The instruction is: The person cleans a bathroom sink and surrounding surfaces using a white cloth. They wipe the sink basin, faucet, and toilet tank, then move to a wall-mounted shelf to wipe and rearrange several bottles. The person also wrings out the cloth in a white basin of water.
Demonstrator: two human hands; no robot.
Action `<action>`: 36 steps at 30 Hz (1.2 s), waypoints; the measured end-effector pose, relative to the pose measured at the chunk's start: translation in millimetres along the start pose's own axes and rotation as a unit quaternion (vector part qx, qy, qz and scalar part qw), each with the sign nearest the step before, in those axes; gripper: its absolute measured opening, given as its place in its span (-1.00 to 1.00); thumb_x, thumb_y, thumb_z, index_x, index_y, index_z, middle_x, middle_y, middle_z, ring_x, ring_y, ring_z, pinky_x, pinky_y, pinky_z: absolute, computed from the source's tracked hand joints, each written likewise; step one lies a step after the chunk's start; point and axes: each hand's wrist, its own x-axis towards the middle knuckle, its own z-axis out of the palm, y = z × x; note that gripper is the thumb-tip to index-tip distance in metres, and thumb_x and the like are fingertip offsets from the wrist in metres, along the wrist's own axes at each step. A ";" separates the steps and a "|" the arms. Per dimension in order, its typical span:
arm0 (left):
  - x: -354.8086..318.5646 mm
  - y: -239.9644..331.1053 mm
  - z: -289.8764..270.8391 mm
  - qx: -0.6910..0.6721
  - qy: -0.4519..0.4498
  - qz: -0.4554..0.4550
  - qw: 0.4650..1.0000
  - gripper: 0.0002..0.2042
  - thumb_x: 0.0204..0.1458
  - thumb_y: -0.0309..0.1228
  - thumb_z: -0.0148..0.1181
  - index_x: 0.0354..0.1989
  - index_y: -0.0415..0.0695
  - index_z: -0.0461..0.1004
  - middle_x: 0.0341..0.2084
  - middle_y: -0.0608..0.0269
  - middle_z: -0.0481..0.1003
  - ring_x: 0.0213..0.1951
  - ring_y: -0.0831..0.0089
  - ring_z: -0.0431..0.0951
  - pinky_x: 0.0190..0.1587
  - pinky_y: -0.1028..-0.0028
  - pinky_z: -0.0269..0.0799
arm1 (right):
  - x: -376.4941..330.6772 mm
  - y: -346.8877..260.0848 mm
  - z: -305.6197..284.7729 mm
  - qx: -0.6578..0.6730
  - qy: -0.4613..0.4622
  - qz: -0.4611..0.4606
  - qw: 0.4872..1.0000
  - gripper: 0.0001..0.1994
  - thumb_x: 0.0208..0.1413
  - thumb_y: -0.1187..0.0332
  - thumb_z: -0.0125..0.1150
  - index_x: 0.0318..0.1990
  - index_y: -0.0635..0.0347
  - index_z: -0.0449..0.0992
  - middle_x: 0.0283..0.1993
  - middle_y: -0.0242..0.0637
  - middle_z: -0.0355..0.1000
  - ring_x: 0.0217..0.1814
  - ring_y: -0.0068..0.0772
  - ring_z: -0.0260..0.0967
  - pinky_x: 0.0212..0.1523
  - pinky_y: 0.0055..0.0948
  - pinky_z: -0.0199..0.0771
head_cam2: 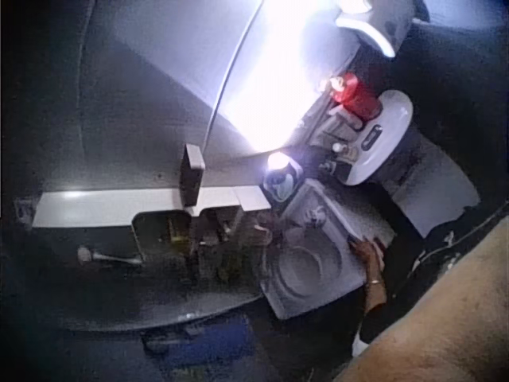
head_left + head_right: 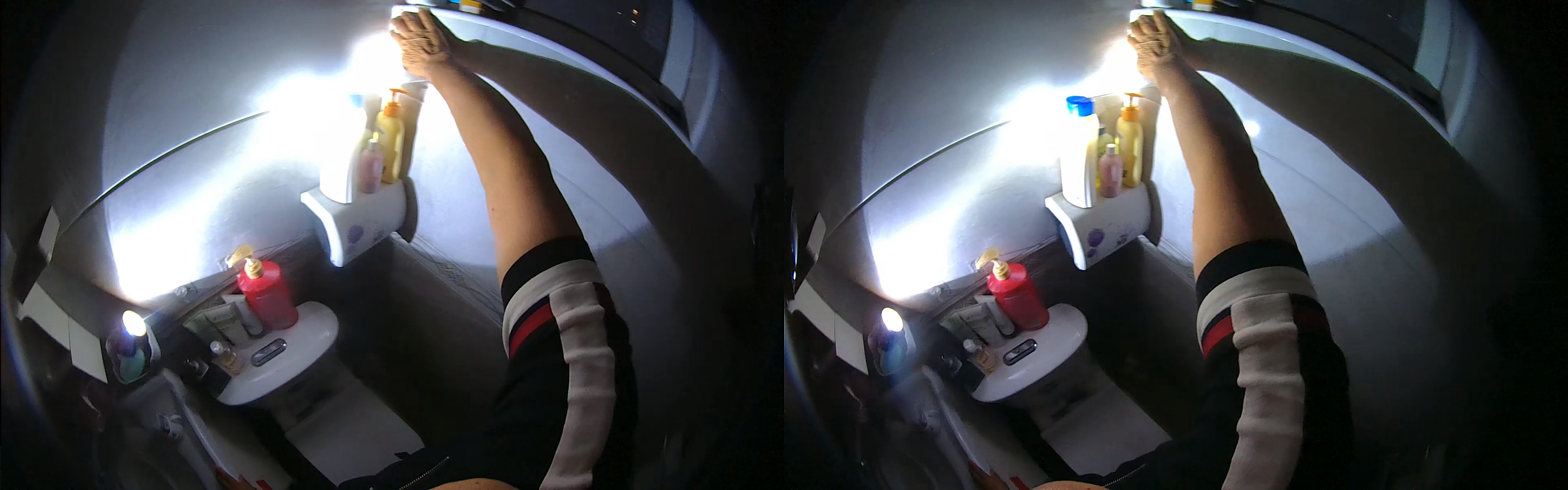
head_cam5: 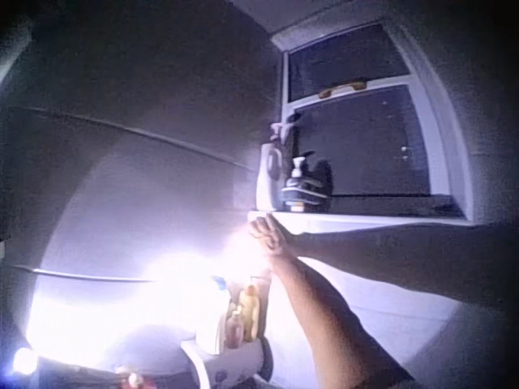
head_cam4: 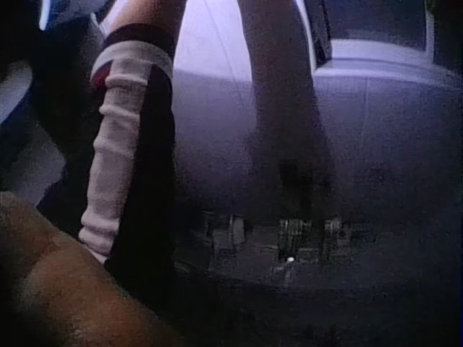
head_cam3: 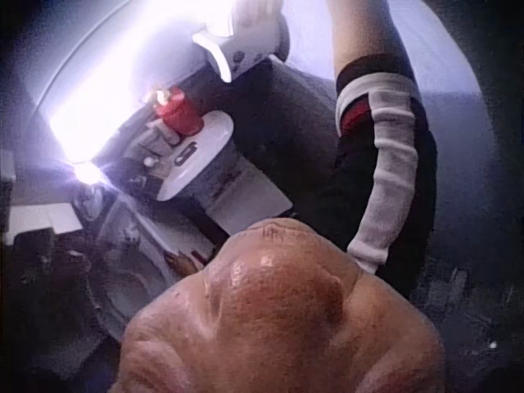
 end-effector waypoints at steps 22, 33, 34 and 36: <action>20.4 10.7 18.5 -0.001 -0.004 0.039 0.999 -0.43 -0.02 -0.27 0.01 0.15 -0.28 0.06 0.00 -0.19 0.23 -0.05 -0.01 0.33 0.00 0.15 0.23 | -326.1 360.3 -92.1 0.205 -0.081 0.097 0.971 -0.42 0.07 -0.06 -0.11 0.21 -0.04 0.11 0.32 -0.33 -0.15 0.36 -0.22 -0.31 0.29 -0.06 -0.43; 21.3 59.0 24.5 -0.019 0.040 0.140 0.989 -0.45 -0.01 -0.32 0.00 0.15 -0.28 0.05 0.03 -0.17 0.21 -0.01 0.00 0.30 0.04 0.19 0.20 | -405.0 379.4 -105.2 0.531 -0.080 0.088 0.839 -0.59 0.04 0.50 -0.09 0.11 0.11 0.22 0.20 -0.30 0.09 0.24 -0.31 0.01 0.24 -0.38 0.00; 21.1 61.6 25.9 -0.018 0.039 0.145 0.988 -0.45 -0.01 -0.33 0.00 0.15 -0.28 0.05 0.03 -0.17 0.21 -0.01 0.00 0.30 0.04 0.19 0.20 | -416.0 384.1 -111.7 0.500 -0.082 -0.004 0.862 -0.60 0.03 0.51 -0.08 0.08 0.10 0.25 0.17 -0.31 0.13 0.22 -0.32 0.05 0.23 -0.41 0.02; 22.7 64.6 23.4 -0.016 0.049 0.148 0.988 -0.46 -0.01 -0.34 0.00 0.15 -0.28 0.05 0.04 -0.17 0.20 0.00 0.00 0.29 0.05 0.20 0.19 | -422.4 381.5 -127.4 0.472 -0.041 -0.093 0.876 -0.65 0.03 0.51 -0.05 0.03 0.09 0.32 0.13 -0.32 0.20 0.18 -0.31 0.11 0.21 -0.42 0.07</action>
